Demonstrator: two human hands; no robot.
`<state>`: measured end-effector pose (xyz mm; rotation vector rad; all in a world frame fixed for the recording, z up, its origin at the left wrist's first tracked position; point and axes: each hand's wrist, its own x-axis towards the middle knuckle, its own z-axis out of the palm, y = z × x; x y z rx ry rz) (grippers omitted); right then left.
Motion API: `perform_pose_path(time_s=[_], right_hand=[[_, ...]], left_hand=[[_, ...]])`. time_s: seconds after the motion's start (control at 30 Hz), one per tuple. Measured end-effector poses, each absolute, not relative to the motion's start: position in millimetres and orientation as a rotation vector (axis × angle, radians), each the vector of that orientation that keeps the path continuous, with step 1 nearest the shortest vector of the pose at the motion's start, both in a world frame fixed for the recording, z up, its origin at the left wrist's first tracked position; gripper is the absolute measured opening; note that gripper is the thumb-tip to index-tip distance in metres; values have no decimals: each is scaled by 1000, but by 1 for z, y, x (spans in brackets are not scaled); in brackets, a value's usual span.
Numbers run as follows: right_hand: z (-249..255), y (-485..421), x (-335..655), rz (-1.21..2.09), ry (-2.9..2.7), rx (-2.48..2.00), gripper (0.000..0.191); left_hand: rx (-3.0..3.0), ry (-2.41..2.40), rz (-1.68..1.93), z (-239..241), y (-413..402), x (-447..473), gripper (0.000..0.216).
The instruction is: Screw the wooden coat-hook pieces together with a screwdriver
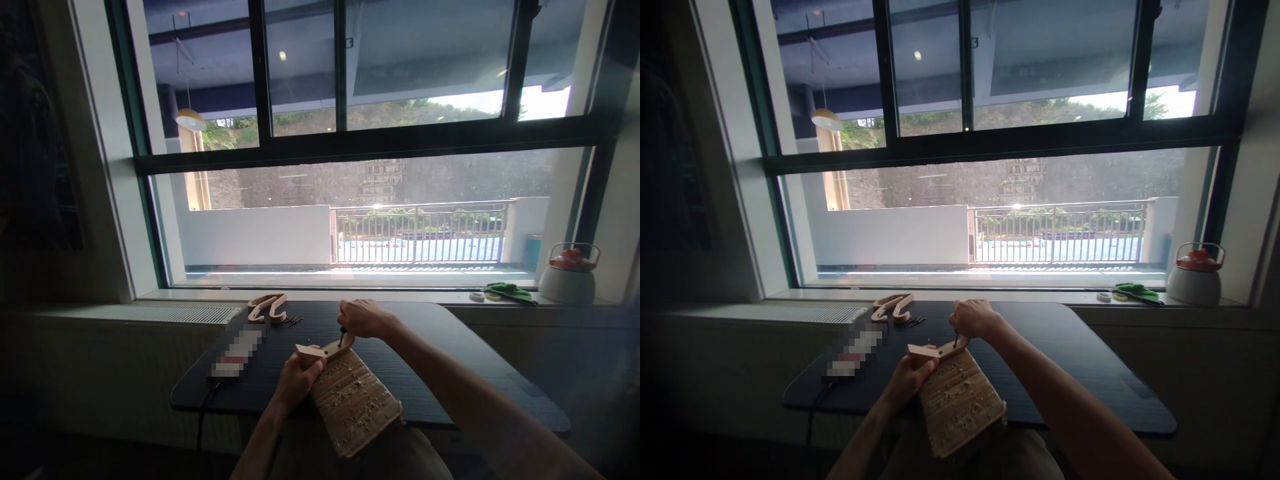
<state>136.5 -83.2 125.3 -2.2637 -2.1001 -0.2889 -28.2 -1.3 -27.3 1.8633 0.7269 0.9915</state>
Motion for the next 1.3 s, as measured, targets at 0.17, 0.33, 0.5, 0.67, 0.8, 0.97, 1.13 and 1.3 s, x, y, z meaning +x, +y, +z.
perform_pose_path(time_s=[0.17,0.33,0.5,0.67,0.8,0.97,1.13,1.3], right_hand=[[125,-86,133,-298,-2159,-2190,32],[127,-83,125,-312,-2159,-2172,32],[128,-77,131,-274,-2089,-2243,36],[124,-76,140,-271,-2015,-2282,42],[119,-79,142,-306,-1979,-2290,40],[120,-81,140,-331,-2036,-2258,35],[125,-85,137,-351,-2138,-2196,38],[128,-85,133,-367,-2166,-2184,40]], left_hand=[[1865,736,1008,-26,-2,-28,34],[1878,763,1023,-26,-2,-27,32],[1865,765,1007,-25,-3,-28,32],[1858,766,1000,-24,-4,-28,34],[1864,763,999,-23,-4,-27,33],[1874,782,1019,-23,-4,-27,31],[1871,757,1008,-22,-5,-28,32],[1856,735,1000,-24,-4,-27,35]])
